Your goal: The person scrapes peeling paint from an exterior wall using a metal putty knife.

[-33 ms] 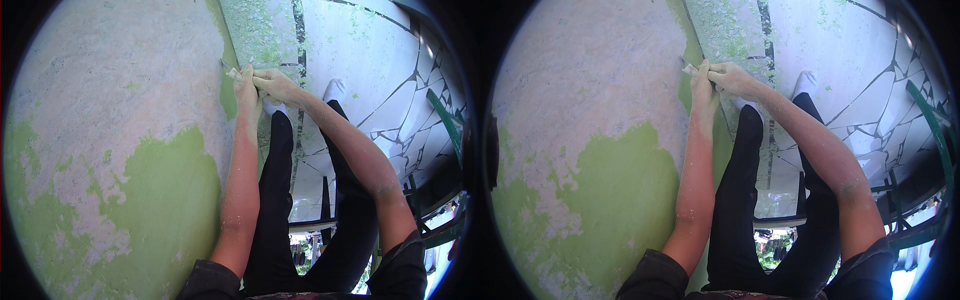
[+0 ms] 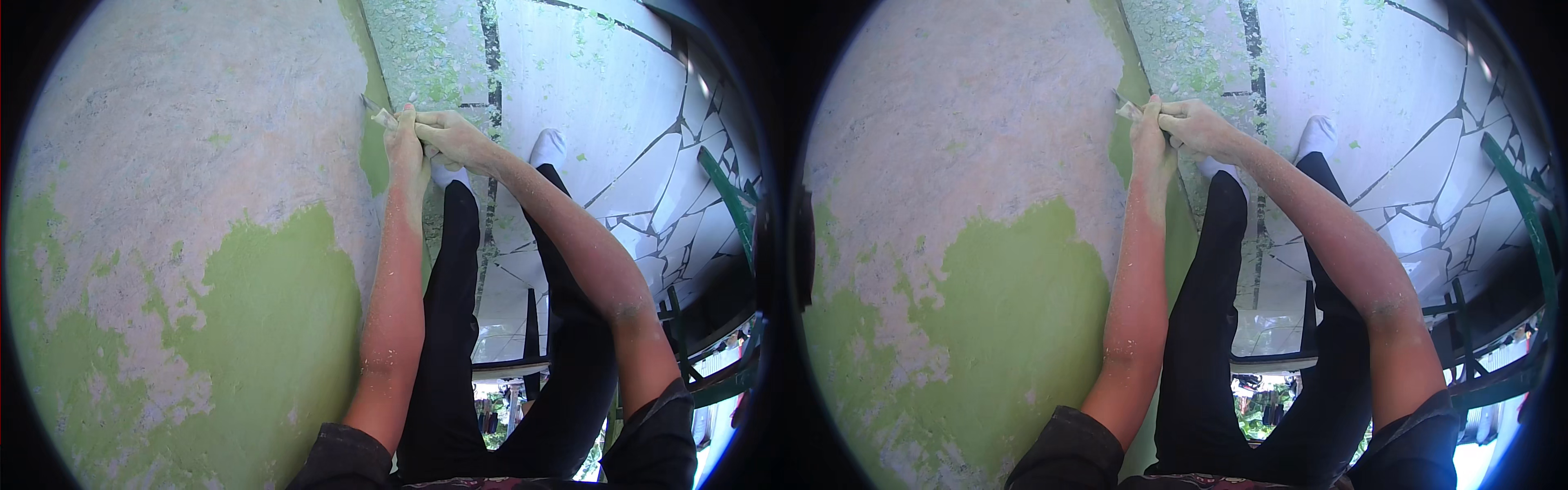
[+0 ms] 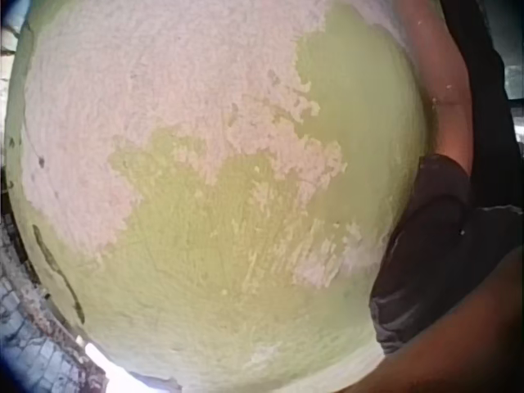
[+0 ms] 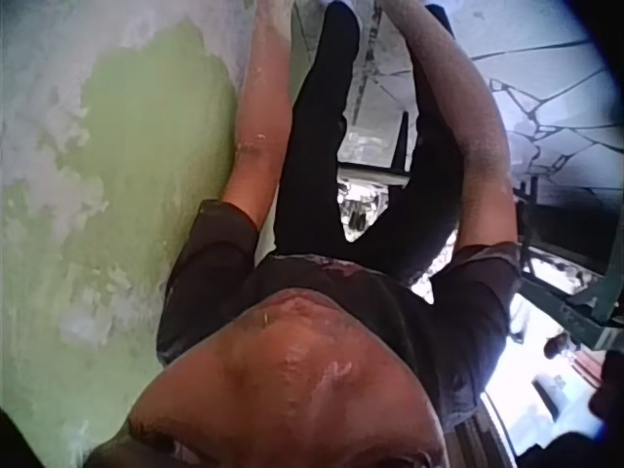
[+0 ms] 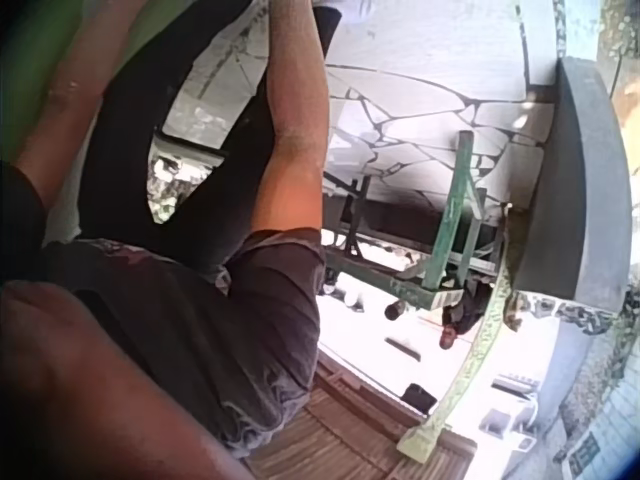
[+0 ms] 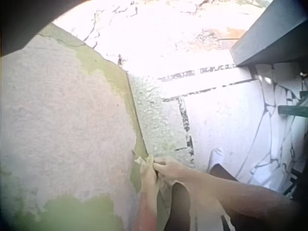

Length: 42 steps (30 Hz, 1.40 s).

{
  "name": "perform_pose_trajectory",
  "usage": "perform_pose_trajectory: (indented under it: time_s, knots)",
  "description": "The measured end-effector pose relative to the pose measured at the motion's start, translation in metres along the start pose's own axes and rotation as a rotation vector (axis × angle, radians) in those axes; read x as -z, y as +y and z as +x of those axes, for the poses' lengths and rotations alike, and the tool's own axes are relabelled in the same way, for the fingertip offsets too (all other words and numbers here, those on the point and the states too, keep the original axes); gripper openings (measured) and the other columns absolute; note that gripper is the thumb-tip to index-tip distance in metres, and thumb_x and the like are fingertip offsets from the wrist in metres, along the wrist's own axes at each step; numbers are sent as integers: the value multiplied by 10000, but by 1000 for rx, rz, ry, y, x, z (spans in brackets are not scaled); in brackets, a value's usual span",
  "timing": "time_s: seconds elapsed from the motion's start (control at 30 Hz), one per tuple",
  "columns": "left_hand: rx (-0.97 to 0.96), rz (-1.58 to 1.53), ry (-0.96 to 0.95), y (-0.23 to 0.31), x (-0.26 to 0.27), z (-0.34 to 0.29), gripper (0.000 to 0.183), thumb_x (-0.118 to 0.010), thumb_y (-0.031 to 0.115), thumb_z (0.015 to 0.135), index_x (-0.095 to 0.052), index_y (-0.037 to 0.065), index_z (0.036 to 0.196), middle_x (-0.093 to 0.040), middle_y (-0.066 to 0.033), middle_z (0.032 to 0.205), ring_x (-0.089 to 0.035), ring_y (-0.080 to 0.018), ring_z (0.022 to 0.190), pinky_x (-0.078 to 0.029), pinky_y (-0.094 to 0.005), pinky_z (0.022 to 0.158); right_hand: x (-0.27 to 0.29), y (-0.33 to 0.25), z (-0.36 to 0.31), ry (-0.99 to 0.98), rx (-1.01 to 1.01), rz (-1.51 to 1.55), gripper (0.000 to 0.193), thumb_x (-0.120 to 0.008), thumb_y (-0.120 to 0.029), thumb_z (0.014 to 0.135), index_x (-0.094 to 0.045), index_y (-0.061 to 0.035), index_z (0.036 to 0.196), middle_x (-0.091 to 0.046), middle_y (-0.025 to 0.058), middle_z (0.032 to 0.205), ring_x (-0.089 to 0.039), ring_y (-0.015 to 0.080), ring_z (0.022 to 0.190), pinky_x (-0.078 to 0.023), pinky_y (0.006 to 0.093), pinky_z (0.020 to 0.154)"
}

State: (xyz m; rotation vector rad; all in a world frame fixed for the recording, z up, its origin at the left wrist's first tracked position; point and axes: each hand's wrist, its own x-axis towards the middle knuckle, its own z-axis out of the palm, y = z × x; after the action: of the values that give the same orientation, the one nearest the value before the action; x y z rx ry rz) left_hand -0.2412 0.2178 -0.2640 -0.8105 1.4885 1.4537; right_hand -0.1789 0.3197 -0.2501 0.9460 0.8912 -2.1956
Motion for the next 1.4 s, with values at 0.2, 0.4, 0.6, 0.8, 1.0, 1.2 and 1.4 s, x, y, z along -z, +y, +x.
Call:
perform_pose_trajectory:
  time_s: [0.2, 0.4, 0.6, 0.8, 1.0, 1.2, 1.4]
  knots:
    - [-2, -14, 115, 5, 3, -11, 174, -565, 211, 974, -550, 45, 1021, -575, -56, 893, -592, -155, 782, -500, -341, 680, -4, -4, 0, -14, -1, 37, 319, -500, -270, 970, -650, -77, 1174, -441, -56, 655, -376, 37, 538, -301, 232, 448]
    - [-21, 17, 36, 7, 8, -10, 179, -563, 219, 975, -550, 48, 1029, -564, -63, 933, -578, -156, 825, -496, -336, 691, -2, 0, 4, -21, -40, 47, 304, -474, -252, 996, -647, -85, 1183, -425, -70, 661, -333, 36, 507, -259, 235, 417]
    - [8, -7, -52, 21, 0, 18, 159, -529, 210, 988, -535, 63, 928, -546, -35, 828, -557, -127, 713, -476, -307, 609, -1, -11, 20, 61, 64, -63, 274, -478, -259, 996, -642, -64, 1098, -415, -60, 658, -334, 41, 511, -252, 238, 424]
    - [-13, -15, 56, 4, -3, -16, 149, -530, 207, 988, -547, 65, 946, -551, -33, 839, -557, -128, 713, -473, -322, 615, -2, -5, -15, -33, -54, 73, 281, -482, -297, 1007, -626, -92, 1132, -395, -85, 661, -289, 27, 485, -201, 235, 402]
    - [11, -39, -50, 9, -8, 16, 118, -557, 184, 977, -554, 67, 964, -553, -31, 874, -563, -124, 761, -475, -323, 658, 21, -15, 22, 43, -49, -43, 317, -522, -297, 959, -660, -92, 1159, -475, -28, 704, -400, 68, 544, -305, 239, 429]
    - [-24, -20, 41, 5, 1, -1, 139, -544, 198, 986, -553, 61, 962, -557, -37, 880, -568, -129, 795, -473, -318, 670, 1, -13, -7, 15, 4, -38, 291, -512, -269, 954, -661, -65, 1098, -481, -15, 708, -412, 71, 545, -325, 252, 433]
    - [56, -39, -22, 3, 4, 19, 157, -546, 206, 987, -564, 51, 991, -570, -46, 902, -575, -144, 813, -476, -328, 686, 17, 0, 32, -2, -69, -2, 314, -519, -310, 943, -662, -83, 1106, -485, -17, 692, -431, 65, 561, -341, 258, 448]
